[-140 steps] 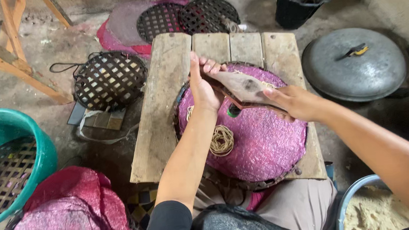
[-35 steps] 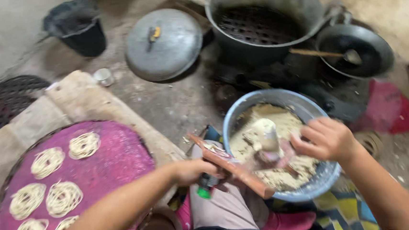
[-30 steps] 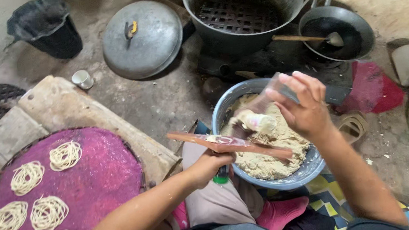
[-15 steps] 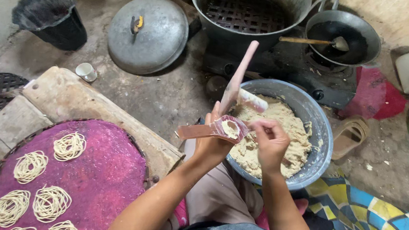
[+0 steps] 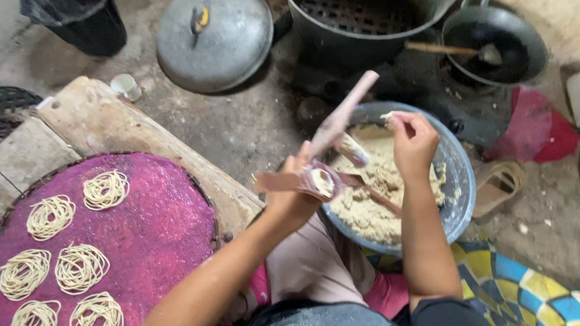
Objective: The person uses a wooden noodle press to extrude dough into thin strands, forming them into circular nests on a purple mat inside a woven tray. They repeatedly load dough into the press, extrude it, and arrange the strands into neat piles.
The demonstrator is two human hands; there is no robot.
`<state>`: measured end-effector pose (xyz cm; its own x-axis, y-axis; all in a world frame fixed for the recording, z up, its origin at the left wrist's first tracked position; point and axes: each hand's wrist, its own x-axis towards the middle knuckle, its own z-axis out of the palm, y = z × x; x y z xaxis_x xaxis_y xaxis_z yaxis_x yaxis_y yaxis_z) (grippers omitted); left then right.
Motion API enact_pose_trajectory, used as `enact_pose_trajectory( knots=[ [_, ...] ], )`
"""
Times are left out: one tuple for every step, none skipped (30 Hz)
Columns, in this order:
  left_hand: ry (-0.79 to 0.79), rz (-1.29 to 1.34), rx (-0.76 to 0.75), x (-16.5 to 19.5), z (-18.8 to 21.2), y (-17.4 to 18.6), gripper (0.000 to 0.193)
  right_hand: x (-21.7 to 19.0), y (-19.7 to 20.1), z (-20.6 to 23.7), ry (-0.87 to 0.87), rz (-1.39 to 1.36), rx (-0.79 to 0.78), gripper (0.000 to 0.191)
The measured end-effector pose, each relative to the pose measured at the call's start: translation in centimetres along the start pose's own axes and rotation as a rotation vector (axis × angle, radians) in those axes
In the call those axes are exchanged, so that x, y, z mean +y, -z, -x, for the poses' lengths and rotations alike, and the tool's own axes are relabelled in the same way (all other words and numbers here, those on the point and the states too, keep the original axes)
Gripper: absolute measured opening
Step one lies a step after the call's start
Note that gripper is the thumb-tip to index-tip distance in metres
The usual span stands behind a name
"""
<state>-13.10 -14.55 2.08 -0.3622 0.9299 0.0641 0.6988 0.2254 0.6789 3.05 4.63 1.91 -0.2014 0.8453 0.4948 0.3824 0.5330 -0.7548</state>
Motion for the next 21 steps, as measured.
enact_pose_trajectory(
  knots=[
    [0.03, 0.059, -0.02, -0.7, 0.4, 0.4, 0.109, 1.6, -0.3, 0.3, 0.024, 0.052, 0.01, 0.014],
    [0.021, 0.122, -0.015, -1.3, 0.7, 0.7, 0.103, 3.0, -0.7, 0.8, 0.049, 0.126, -0.011, 0.018],
    [0.013, 0.185, -0.008, -2.0, 1.1, 1.0, 0.098, 4.3, -1.0, 1.8, 0.082, 0.224, -0.064, 0.022],
    [0.006, 0.248, 0.0, -2.7, 1.4, 1.4, 0.093, 5.4, -1.3, 2.7, 0.135, 0.339, -0.147, 0.025],
    [-0.042, 0.262, 0.024, -3.4, 1.9, 1.7, 0.085, 6.1, -1.3, 3.8, 0.231, 0.489, -0.259, 0.029],
    [-0.093, 0.276, 0.048, -3.9, 2.4, 2.0, 0.077, 6.5, -1.1, 4.4, 0.354, 0.629, -0.334, 0.033],
    [-0.147, 0.291, 0.073, -4.3, 2.7, 2.3, 0.069, 6.7, -1.0, 4.6, 0.515, 0.792, -0.383, 0.04],
    [-0.125, 0.347, 0.091, -4.5, 2.8, 2.4, 0.061, 7.2, -0.7, 4.6, 0.408, 0.77, -0.426, 0.039],
    [-0.095, 0.396, 0.101, -4.7, 3.1, 2.7, 0.053, 7.4, -0.6, 4.8, 0.292, 0.738, -0.474, 0.038],
    [-0.065, 0.456, 0.106, -4.7, 3.4, 2.7, 0.045, 7.5, -0.2, 4.9, 0.173, 0.717, -0.522, 0.037],
    [0.065, 0.506, 0.071, -4.7, 3.6, 2.9, 0.041, 7.5, -0.1, 5.2, 0.017, 0.828, -0.717, 0.038],
    [0.195, 0.557, 0.035, -4.6, 3.8, 2.9, 0.036, 7.4, 0.2, 5.4, -0.142, 0.936, -0.911, 0.04],
    [0.325, 0.606, -0.003, -4.5, 4.0, 2.9, 0.032, 7.3, 0.4, 5.9, -0.308, 1.04, -1.104, 0.045],
    [0.253, 0.603, 0.025, -4.4, 4.1, 2.9, 0.032, 7.3, 0.5, 6.4, -0.125, 1.002, -1.012, 0.04],
    [0.18, 0.602, 0.053, -4.4, 4.2, 2.8, 0.032, 7.4, 0.6, 6.8, 0.054, 0.96, -0.914, 0.035],
    [0.107, 0.599, 0.085, -4.3, 4.2, 2.7, 0.031, 7.5, 0.6, 7.1, 0.233, 0.912, -0.813, 0.029],
    [0.094, 0.61, 0.093, -4.4, 4.1, 2.7, 0.034, 7.7, 0.5, 7.1, 0.121, 0.863, -0.875, 0.028],
    [0.082, 0.621, 0.099, -4.4, 4.0, 2.6, 0.036, 7.8, 0.3, 7.0, 0.007, 0.812, -0.937, 0.028],
    [0.07, 0.63, 0.107, -4.5, 3.8, 2.5, 0.039, 8.0, -0.1, 6.4, -0.106, 0.758, -0.996, 0.027],
    [0.025, 0.599, 0.104, -4.5, 3.5, 2.5, 0.037, 8.0, -0.6, 5.3, -0.111, 0.78, -0.983, 0.028],
    [-0.018, 0.569, 0.097, -4.5, 3.3, 2.4, 0.036, 7.9, -1.3, 4.2, -0.12, 0.801, -0.971, 0.031]
  ],
)
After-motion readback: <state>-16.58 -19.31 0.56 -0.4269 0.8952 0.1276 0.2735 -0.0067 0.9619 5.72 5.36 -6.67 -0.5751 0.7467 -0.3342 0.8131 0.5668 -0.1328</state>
